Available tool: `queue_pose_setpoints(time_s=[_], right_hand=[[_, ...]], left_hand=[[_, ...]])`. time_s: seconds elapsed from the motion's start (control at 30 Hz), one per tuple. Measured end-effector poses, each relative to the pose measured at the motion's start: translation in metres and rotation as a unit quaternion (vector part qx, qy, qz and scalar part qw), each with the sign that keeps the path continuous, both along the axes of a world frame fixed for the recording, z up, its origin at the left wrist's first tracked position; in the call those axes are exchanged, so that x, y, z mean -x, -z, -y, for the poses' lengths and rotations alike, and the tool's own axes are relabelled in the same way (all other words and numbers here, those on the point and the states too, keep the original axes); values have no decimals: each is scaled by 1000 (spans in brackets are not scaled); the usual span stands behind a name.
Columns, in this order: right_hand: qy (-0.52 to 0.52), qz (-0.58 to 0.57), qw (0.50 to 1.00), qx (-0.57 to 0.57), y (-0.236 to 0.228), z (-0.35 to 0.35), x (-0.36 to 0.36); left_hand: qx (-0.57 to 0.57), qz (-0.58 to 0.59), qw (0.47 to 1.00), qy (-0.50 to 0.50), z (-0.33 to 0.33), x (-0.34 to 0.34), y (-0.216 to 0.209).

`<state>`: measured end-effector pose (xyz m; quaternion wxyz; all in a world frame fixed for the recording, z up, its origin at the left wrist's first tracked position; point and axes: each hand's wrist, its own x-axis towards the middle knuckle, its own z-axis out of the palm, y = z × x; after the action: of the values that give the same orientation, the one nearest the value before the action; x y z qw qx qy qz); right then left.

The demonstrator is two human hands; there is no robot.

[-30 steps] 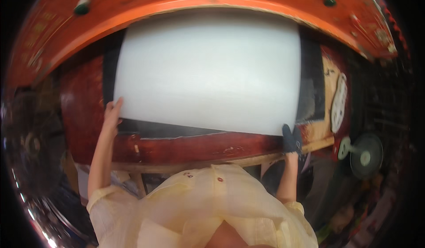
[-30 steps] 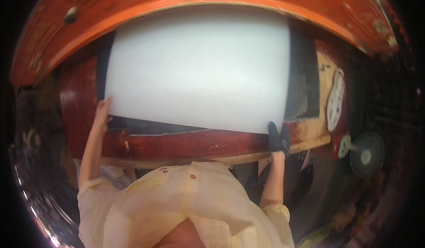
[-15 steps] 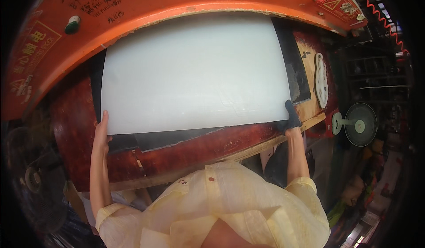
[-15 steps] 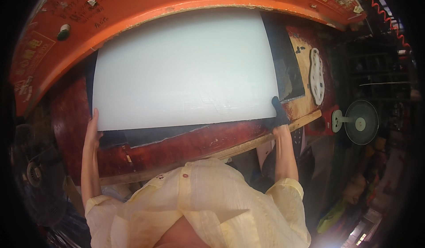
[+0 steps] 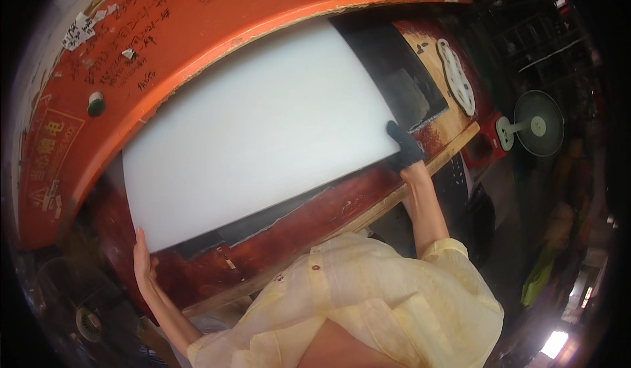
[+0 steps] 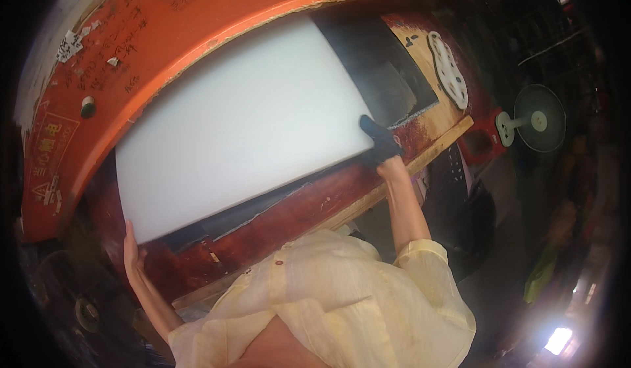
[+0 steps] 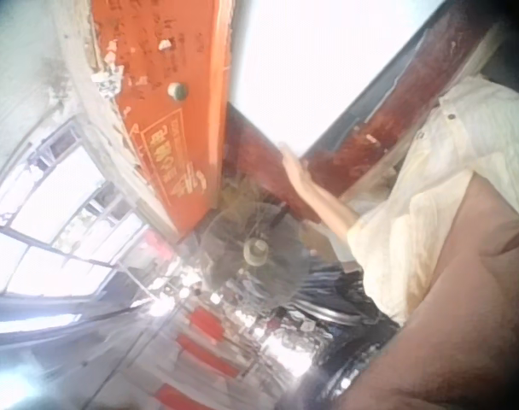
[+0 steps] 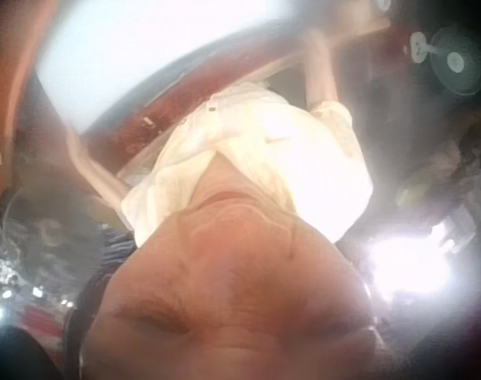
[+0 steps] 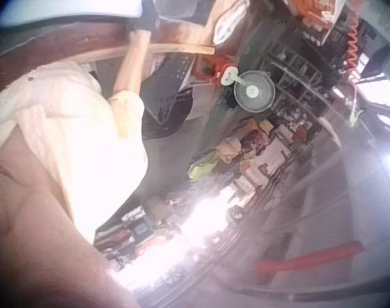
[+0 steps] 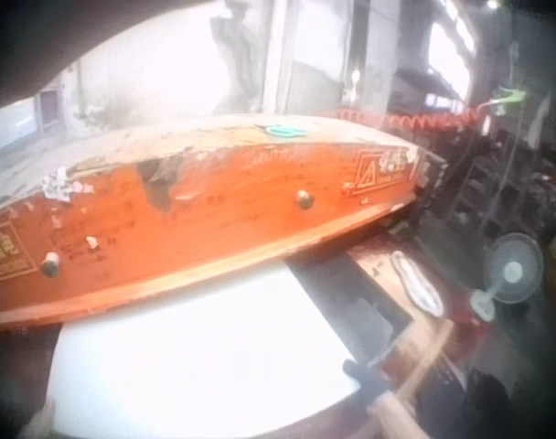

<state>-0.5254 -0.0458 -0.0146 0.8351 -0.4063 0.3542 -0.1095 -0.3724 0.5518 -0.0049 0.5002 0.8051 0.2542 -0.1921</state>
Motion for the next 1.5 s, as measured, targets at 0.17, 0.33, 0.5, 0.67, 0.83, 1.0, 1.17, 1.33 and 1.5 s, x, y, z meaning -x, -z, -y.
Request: queue_pose_setpoints(time_s=[0.17,0.33,0.5,0.67,0.83,1.0,1.17,1.33,1.5], right_hand=[[-98,-50,994,-16,6,-57,-17],[-189,-101,976,36,31,-127,-11],[-298,-103,949,-14,42,-192,5],[-460,-75,884,40,45,-233,30],[-563,-43,810,159,53,-260,42],[-591,-19,796,129,65,-284,47],[-667,-138,672,290,34,-289,40],[-664,150,560,471,-31,-289,6],[-445,47,635,629,-26,-210,-15]], left_hand=[[-16,-41,998,-46,-73,29,0],[4,-38,990,-139,-163,65,17],[-201,-8,969,-144,-208,112,4],[-56,47,992,-108,-143,191,3],[46,4,996,-83,-43,249,33],[115,26,976,-181,-8,304,50],[226,-66,958,-166,13,339,76],[227,-84,969,-48,53,340,92],[280,-9,953,-116,70,319,115]])
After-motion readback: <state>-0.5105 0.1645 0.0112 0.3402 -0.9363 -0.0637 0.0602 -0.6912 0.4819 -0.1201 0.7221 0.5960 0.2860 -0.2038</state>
